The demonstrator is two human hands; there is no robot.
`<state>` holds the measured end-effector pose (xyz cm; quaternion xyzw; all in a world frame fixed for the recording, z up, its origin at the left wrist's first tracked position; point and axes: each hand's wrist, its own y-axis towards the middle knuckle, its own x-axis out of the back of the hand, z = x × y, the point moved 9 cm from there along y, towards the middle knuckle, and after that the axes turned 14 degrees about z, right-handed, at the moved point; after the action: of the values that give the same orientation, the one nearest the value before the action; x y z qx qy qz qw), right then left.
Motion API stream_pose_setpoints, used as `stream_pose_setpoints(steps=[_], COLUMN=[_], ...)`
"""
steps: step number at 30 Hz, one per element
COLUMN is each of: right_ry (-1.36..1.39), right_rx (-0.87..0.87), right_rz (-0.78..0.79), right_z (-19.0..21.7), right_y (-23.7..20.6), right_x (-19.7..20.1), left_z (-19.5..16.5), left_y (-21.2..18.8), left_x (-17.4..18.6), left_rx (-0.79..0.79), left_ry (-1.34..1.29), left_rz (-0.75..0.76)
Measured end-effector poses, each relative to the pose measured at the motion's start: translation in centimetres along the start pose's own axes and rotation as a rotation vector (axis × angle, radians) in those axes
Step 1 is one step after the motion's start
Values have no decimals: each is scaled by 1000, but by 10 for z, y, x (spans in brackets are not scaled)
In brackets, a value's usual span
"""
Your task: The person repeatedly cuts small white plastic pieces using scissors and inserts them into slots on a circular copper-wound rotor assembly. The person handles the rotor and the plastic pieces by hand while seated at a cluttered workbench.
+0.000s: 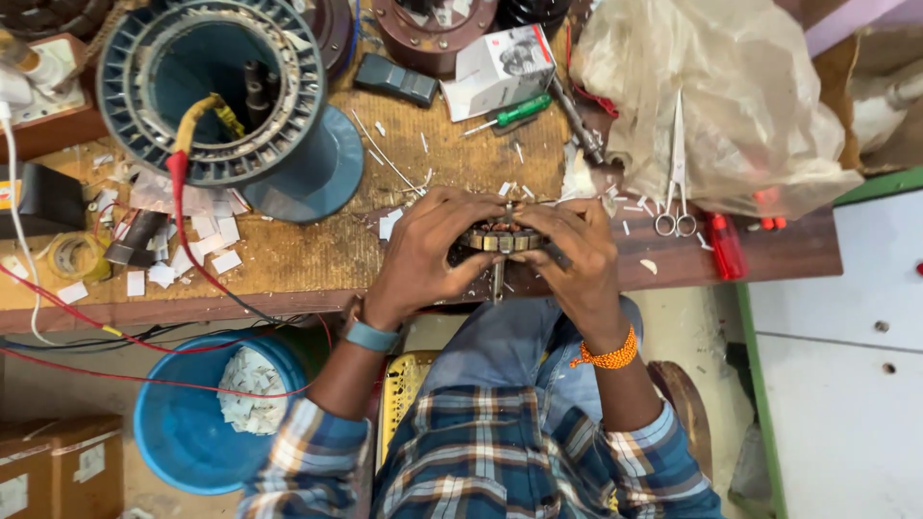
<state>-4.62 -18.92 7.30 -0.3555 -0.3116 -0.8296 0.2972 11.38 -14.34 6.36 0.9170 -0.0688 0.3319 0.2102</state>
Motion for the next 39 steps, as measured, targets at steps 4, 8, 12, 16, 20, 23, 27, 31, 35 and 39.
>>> stream_pose_setpoints(steps=[4,8,12,16,20,23,27,31,35,39], right_ry=[18,17,20,23,40,38,60,100,91,77], right_rx=[-14,-50,-69,-60,-43,-49,-58,-67,-98,-120], right_rz=[-33,-45,-102,-137,-148,-151,-158,-150,-121,-111], right_z=[3,-2,-5,-8,-12,-14,-16,-19,-22,-25], right_y=[-4,-8,-14,-19,-20,-19,-19,-21,-22,-26], right_x=[-4,-7,-12,-17,-19,-20,-22,-23,-27,-30], left_z=[-10,-9,-6,0,2,2,0,3,11,16], left_y=[-5,-5,-6,-9,-9,-6,-8,-7,-6,-5], left_x=[-3,-8,-16,-26,-33,-34,-31,-32,-36,-36], left_rx=[20,9,7,5,9,21,42,66,86,64], left_ry=[89,126,181,202,212,202,155,121,84,82], left_rz=[-112,-65,-96,-118,-166,-185,-192,-178,-173,-95])
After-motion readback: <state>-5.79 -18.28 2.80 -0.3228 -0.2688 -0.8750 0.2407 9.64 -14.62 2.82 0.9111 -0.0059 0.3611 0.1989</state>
